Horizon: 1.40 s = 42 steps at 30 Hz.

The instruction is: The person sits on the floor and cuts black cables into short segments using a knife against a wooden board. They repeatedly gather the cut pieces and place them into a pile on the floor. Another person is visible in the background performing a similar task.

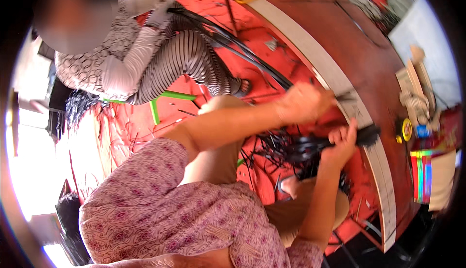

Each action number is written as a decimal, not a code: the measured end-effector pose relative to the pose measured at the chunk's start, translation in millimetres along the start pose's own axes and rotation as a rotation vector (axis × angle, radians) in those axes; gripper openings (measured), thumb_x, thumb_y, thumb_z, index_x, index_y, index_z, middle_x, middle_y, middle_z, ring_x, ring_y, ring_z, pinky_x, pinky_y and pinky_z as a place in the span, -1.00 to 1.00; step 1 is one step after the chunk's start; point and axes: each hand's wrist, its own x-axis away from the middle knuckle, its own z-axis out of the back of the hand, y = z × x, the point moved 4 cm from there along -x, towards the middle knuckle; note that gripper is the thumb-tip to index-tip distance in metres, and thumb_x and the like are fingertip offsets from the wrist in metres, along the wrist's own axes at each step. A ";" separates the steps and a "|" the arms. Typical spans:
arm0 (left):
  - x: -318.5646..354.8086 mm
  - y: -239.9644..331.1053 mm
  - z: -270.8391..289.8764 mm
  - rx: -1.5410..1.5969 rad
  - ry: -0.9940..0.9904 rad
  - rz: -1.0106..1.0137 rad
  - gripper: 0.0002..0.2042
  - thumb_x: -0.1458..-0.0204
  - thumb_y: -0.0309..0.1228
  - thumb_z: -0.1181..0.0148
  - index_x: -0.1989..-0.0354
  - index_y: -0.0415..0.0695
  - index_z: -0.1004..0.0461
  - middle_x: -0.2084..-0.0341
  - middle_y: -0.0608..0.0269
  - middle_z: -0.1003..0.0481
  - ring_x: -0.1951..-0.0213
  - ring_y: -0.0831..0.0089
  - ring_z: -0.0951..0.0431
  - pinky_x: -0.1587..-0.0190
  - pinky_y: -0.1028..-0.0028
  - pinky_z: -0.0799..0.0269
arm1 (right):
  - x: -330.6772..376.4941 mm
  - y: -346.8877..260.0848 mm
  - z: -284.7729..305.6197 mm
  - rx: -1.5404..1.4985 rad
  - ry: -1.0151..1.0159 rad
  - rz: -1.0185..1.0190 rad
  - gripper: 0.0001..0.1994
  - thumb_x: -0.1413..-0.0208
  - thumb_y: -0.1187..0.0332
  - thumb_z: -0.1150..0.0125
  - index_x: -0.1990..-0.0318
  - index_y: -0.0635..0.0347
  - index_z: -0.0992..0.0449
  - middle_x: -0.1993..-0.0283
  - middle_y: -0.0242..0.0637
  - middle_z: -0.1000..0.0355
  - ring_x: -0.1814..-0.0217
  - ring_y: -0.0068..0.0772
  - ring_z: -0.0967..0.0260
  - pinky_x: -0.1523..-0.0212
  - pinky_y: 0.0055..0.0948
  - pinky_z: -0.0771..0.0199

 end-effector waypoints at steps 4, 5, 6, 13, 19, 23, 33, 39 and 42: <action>-10.0 12.5 12.7 0.267 -0.157 0.282 -0.77 -0.10 -0.26 -0.05 0.45 -0.17 -0.39 0.68 0.04 -0.45 0.59 0.03 -0.51 0.60 0.16 -0.40 | 19.3 -10.5 -14.8 0.106 0.110 0.068 -0.76 -0.16 0.21 -0.17 0.51 -0.01 -0.36 0.66 -0.65 0.09 0.70 -0.73 0.19 0.66 -0.63 0.16; -10.8 15.7 10.7 0.284 -0.153 0.272 -0.77 -0.10 -0.26 -0.05 0.46 -0.17 -0.39 0.68 0.04 -0.45 0.59 0.04 -0.51 0.60 0.16 -0.40 | 17.8 -10.3 -12.3 0.106 0.085 0.067 -0.80 -0.16 0.20 -0.17 0.47 0.00 -0.39 0.66 -0.65 0.06 0.70 -0.73 0.16 0.67 -0.63 0.13; -11.7 18.6 8.0 0.302 -0.150 0.261 -0.77 -0.10 -0.26 -0.05 0.46 -0.17 -0.39 0.68 0.04 -0.45 0.59 0.04 -0.51 0.59 0.16 -0.40 | 14.0 -9.2 -7.1 0.105 0.060 0.067 -0.82 -0.16 0.19 -0.17 0.42 0.02 -0.43 0.66 -0.64 0.03 0.71 -0.73 0.13 0.68 -0.64 0.10; -13.4 53.9 -16.3 0.447 -0.169 0.195 -0.76 -0.11 -0.26 -0.04 0.47 -0.18 -0.39 0.69 0.03 -0.45 0.59 0.04 -0.51 0.54 0.16 -0.41 | 6.5 3.7 7.3 0.091 0.063 0.048 -0.81 -0.18 0.20 -0.07 0.25 0.12 -0.45 0.46 -0.52 -0.35 0.51 -0.67 -0.30 0.58 -0.68 -0.20; -28.7 57.2 -21.2 0.790 -0.301 0.427 -0.74 -0.17 -0.32 0.07 0.48 -0.23 -0.37 0.69 0.03 -0.48 0.60 0.03 -0.52 0.55 0.14 -0.40 | 11.1 -5.8 6.4 0.106 -0.011 0.076 -0.78 -0.21 0.17 -0.05 0.27 0.11 -0.44 0.49 -0.55 -0.30 0.54 -0.69 -0.26 0.58 -0.69 -0.20; -29.2 51.0 -45.9 0.589 -0.245 0.383 -0.72 -0.18 -0.26 0.08 0.46 -0.20 -0.38 0.68 0.02 -0.49 0.58 0.06 -0.55 0.53 0.17 -0.46 | 15.5 -10.8 5.6 0.015 -0.081 0.023 -0.76 -0.23 0.13 -0.04 0.40 0.05 -0.40 0.66 -0.65 -0.05 0.69 -0.77 0.03 0.70 -0.66 0.04; -38.8 60.0 -66.4 0.380 -0.274 0.308 -0.70 -0.17 -0.18 0.08 0.36 -0.19 -0.41 0.57 -0.04 -0.52 0.48 -0.02 -0.56 0.41 0.11 -0.47 | 15.7 -29.5 16.0 -0.027 0.032 0.034 -0.81 -0.21 0.14 -0.09 0.26 0.01 -0.45 0.67 -0.67 0.02 0.71 -0.77 0.09 0.71 -0.65 0.07; -35.6 78.8 -72.9 0.602 -0.336 0.302 -0.71 -0.23 -0.27 0.13 0.40 -0.23 -0.37 0.66 0.15 -0.53 0.58 0.25 -0.59 0.50 0.32 -0.53 | 12.3 -31.1 26.4 -0.036 0.049 0.045 -0.74 -0.22 0.12 -0.06 0.48 -0.03 -0.35 0.68 -0.65 0.00 0.72 -0.74 0.06 0.71 -0.62 0.06; -36.8 84.4 -84.0 0.665 -0.419 0.364 -0.71 -0.22 -0.27 0.13 0.40 -0.24 -0.36 0.65 0.16 -0.53 0.60 0.31 -0.59 0.54 0.35 -0.53 | 8.8 -34.0 31.9 -0.081 0.012 0.048 -0.68 -0.22 0.12 -0.04 0.56 -0.06 -0.25 0.69 -0.63 -0.06 0.72 -0.73 0.03 0.72 -0.61 0.07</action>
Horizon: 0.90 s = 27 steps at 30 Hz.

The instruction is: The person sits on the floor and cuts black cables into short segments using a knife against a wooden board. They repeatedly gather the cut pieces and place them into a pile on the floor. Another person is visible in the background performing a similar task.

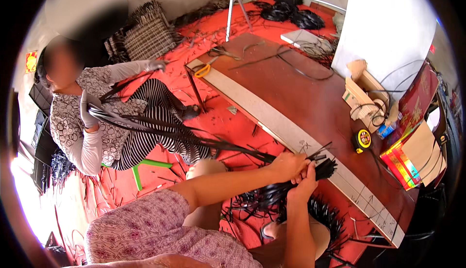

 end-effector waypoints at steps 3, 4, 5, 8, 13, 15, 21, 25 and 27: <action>-8.8 -17.7 -18.3 -0.077 0.067 -0.127 -0.71 -0.23 -0.27 0.17 0.39 -0.20 -0.38 0.63 0.17 -0.53 0.65 0.33 -0.56 0.58 0.38 -0.52 | -4.1 -0.2 4.9 0.012 0.069 0.002 -0.76 -0.19 0.15 -0.09 0.48 -0.02 -0.40 0.68 -0.64 -0.07 0.73 -0.74 0.03 0.73 -0.61 0.09; -11.3 -22.4 -24.6 -0.278 0.142 -0.182 -0.72 -0.23 -0.27 0.18 0.38 -0.18 -0.38 0.64 0.18 -0.53 0.65 0.35 -0.56 0.59 0.38 -0.51 | -2.9 -1.9 7.1 0.061 0.127 -0.002 -0.77 -0.19 0.14 -0.10 0.46 -0.02 -0.41 0.67 -0.64 -0.08 0.72 -0.74 0.02 0.72 -0.61 0.08; -6.0 -4.5 -20.7 0.258 -0.081 0.050 -0.73 -0.22 -0.28 0.16 0.38 -0.17 -0.39 0.63 0.19 -0.53 0.65 0.36 -0.56 0.59 0.38 -0.51 | -4.7 -2.4 13.0 0.052 0.182 -0.006 -0.79 -0.19 0.15 -0.09 0.44 -0.02 -0.42 0.65 -0.64 -0.08 0.70 -0.75 0.01 0.71 -0.62 0.07; -9.9 -1.0 -20.1 -0.072 -0.037 -0.041 -0.71 -0.21 -0.25 0.12 0.42 -0.20 -0.39 0.68 0.21 -0.53 0.63 0.33 -0.59 0.57 0.37 -0.51 | -7.8 -1.4 20.9 -0.002 0.080 -0.016 -0.79 -0.22 0.15 -0.06 0.40 0.00 -0.42 0.62 -0.65 -0.10 0.68 -0.75 0.01 0.69 -0.64 0.05; -17.8 -9.5 -4.6 -0.414 0.042 -0.180 -0.68 -0.16 -0.18 0.06 0.42 -0.20 -0.42 0.61 0.02 -0.53 0.49 0.08 -0.58 0.43 0.15 -0.48 | -4.0 1.6 13.2 -0.005 0.115 -0.061 -0.79 -0.20 0.16 -0.11 0.41 0.02 -0.41 0.64 -0.64 -0.06 0.69 -0.72 0.03 0.68 -0.60 0.05; -19.7 -18.0 5.7 -0.379 0.082 -0.201 -0.68 -0.15 -0.18 0.05 0.41 -0.21 -0.42 0.59 -0.03 -0.52 0.45 0.00 -0.56 0.38 0.11 -0.46 | 1.8 4.4 7.5 0.027 0.171 -0.082 -0.80 -0.18 0.17 -0.14 0.42 0.02 -0.42 0.64 -0.63 -0.06 0.69 -0.71 0.03 0.67 -0.58 0.05; -13.1 -25.2 6.0 -0.394 -0.056 -0.151 -0.70 -0.14 -0.19 0.04 0.40 -0.20 -0.44 0.54 -0.07 -0.51 0.39 -0.07 -0.54 0.32 0.08 -0.43 | -1.2 18.8 6.0 0.011 0.155 -0.112 -0.82 -0.17 0.16 -0.15 0.36 0.01 -0.43 0.64 -0.64 -0.05 0.70 -0.71 0.04 0.66 -0.59 0.06; -12.2 -36.0 17.8 -0.378 -0.078 -0.162 -0.69 -0.14 -0.18 0.03 0.40 -0.21 -0.45 0.52 -0.09 -0.51 0.35 -0.08 -0.53 0.27 0.06 -0.41 | 0.6 21.2 5.1 0.053 0.206 -0.149 -0.79 -0.20 0.14 -0.11 0.21 0.06 -0.45 0.62 -0.64 -0.04 0.69 -0.74 0.06 0.66 -0.63 0.07; -11.8 -39.5 23.1 -0.381 -0.119 -0.133 -0.68 -0.14 -0.18 0.03 0.40 -0.22 -0.46 0.52 -0.10 -0.50 0.35 -0.10 -0.52 0.26 0.05 -0.40 | -1.0 23.3 10.1 0.060 0.212 -0.155 -0.80 -0.16 0.16 -0.16 0.25 0.06 -0.46 0.63 -0.63 -0.05 0.69 -0.72 0.06 0.66 -0.61 0.06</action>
